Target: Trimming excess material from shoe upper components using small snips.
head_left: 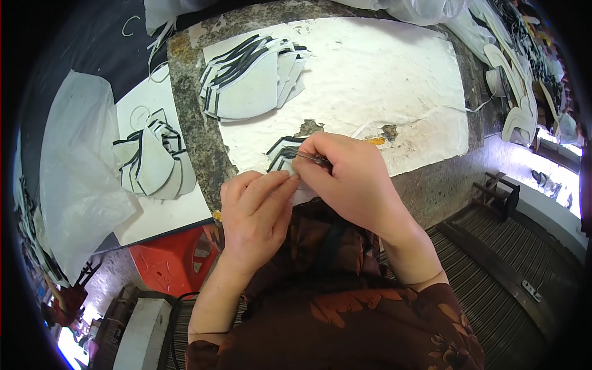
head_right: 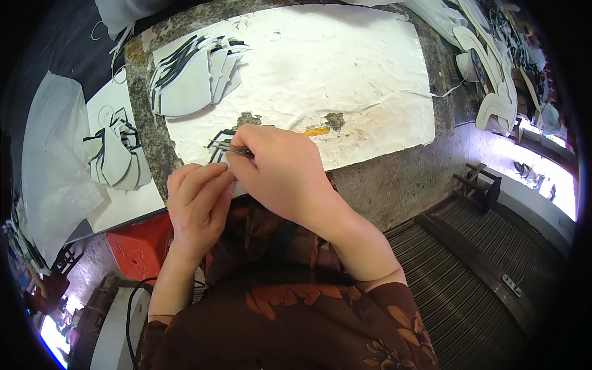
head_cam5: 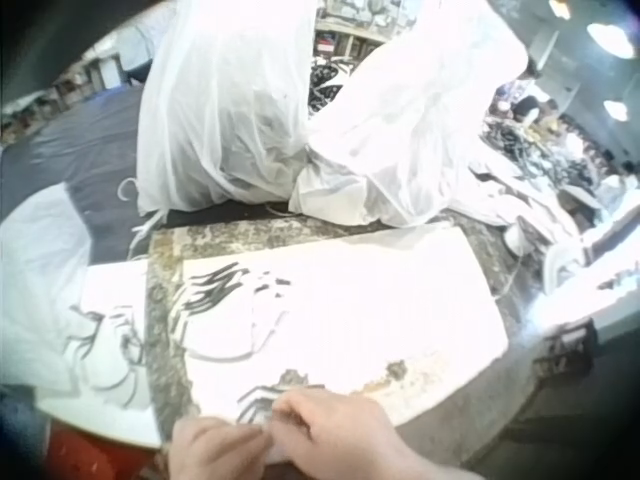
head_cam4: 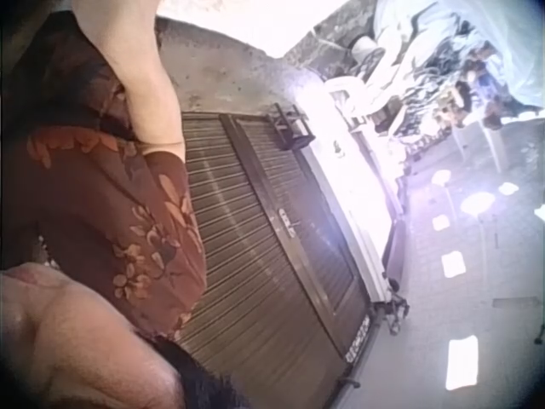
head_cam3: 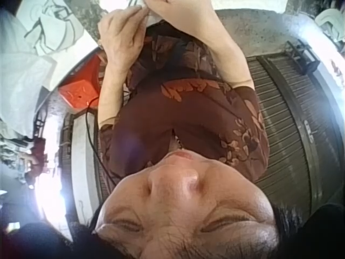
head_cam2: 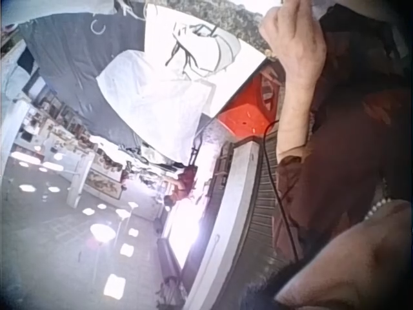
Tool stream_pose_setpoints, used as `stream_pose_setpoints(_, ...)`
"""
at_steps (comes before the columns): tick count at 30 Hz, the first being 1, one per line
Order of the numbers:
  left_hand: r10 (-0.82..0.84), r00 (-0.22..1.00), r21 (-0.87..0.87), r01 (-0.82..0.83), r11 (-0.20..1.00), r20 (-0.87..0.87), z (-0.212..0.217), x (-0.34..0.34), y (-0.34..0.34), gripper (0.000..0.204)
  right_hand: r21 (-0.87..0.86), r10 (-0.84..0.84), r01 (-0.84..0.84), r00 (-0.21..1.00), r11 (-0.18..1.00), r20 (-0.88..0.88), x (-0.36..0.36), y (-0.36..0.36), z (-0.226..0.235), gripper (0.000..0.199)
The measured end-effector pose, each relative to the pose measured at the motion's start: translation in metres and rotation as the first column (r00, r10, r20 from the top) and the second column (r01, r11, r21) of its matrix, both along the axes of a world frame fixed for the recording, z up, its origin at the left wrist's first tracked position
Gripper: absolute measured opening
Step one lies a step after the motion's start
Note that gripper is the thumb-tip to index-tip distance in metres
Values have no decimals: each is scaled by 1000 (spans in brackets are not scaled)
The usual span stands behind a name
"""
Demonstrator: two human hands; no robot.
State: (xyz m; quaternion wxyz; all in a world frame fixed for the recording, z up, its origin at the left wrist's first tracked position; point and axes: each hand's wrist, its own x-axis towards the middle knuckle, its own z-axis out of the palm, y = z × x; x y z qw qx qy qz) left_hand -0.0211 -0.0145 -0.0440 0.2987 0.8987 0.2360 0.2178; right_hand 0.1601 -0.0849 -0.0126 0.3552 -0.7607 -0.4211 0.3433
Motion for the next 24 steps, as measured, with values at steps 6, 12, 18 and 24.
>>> stream_pose_setpoints(6, 8, 1000, 11, -8, 1000, 8, -2, 0, 0, 36, -17, 11, -8, 990, 1000, 139, 1, 2, -4, 11)
stream_pose_setpoints(12, 39, 999, 35, -39, 999, -9, 0, 2, 1, 35, -24, 15, -12, 991, 1000, 136, 2, 4, -4, 11)
stream_pose_setpoints(18, 37, 999, 24, -37, 999, -14, 2, 3, 1, 32, -80, -2, 3, 1000, 997, 15, 7, 4, 0, 12)
stream_pose_setpoints(24, 47, 999, 7, -47, 999, -11, 5, 6, 1, 26, -63, 27, -21, 995, 998, 94, 6, 4, -3, 11)
